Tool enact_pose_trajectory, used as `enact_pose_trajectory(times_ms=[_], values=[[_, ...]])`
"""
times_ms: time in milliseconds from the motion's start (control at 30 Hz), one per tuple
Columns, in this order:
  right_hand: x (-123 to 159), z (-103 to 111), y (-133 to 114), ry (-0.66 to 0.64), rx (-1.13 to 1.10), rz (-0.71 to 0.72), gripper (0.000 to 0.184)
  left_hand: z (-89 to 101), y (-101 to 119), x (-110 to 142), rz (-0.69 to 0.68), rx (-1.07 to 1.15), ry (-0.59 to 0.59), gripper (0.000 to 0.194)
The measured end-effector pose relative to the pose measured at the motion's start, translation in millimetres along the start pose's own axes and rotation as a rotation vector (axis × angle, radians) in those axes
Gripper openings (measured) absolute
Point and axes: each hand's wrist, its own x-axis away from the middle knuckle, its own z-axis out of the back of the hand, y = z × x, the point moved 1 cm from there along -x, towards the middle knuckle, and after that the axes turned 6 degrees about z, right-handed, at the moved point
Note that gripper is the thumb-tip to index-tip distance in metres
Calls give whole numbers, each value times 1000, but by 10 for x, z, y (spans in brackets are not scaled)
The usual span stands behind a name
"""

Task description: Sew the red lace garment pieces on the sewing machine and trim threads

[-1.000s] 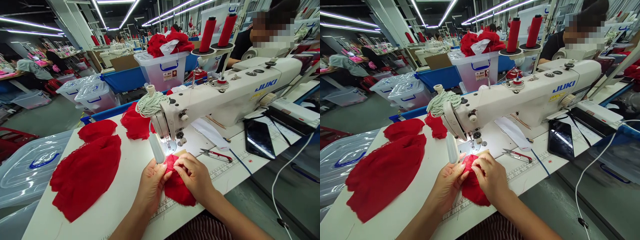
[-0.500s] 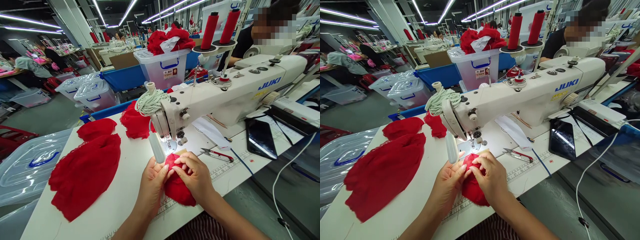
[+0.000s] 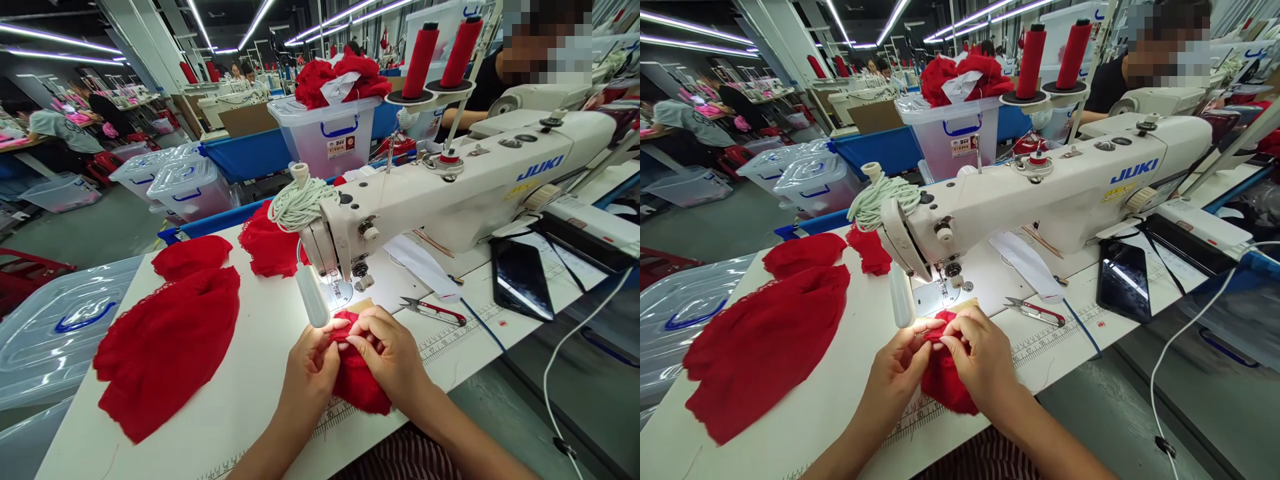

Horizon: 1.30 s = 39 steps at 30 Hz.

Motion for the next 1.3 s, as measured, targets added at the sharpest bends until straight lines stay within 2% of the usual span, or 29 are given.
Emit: enact_pose_trajectory(times_ms=[67,167,233,367,567,767,867,967,1067,1200,1233,1300], values=[[-1,14,0,10,-76,-4,13,4,15,6,-52,-68,-44,26],[-14,48,-15,5,-179,-40,15,10,49,9,-78,-100,-93,21],[-30,70,-27,-10,-237,-75,15,18,61,-3,-26,-71,-102,17],[-69,73,-22,-60,-316,-164,18,19,65,-50,160,79,-153,17],[-109,30,1,-47,-291,-223,19,-9,78,-78,314,283,-238,23],[-103,75,-41,-20,-230,-99,23,7,51,-65,368,343,-260,23],[-66,60,-32,-17,-63,9,21,2,43,-61,369,360,-254,22],[-41,2,-41,78,192,168,19,-13,59,-56,361,357,-250,21],[-65,-19,-77,133,204,211,23,-20,80,-55,344,338,-218,20],[-106,197,-25,69,12,51,21,-9,68,-68,392,378,-153,25],[-100,298,26,49,53,38,18,-5,59,-73,399,397,-145,25],[-65,524,171,49,314,72,21,-1,39,-80,403,436,-137,23]])
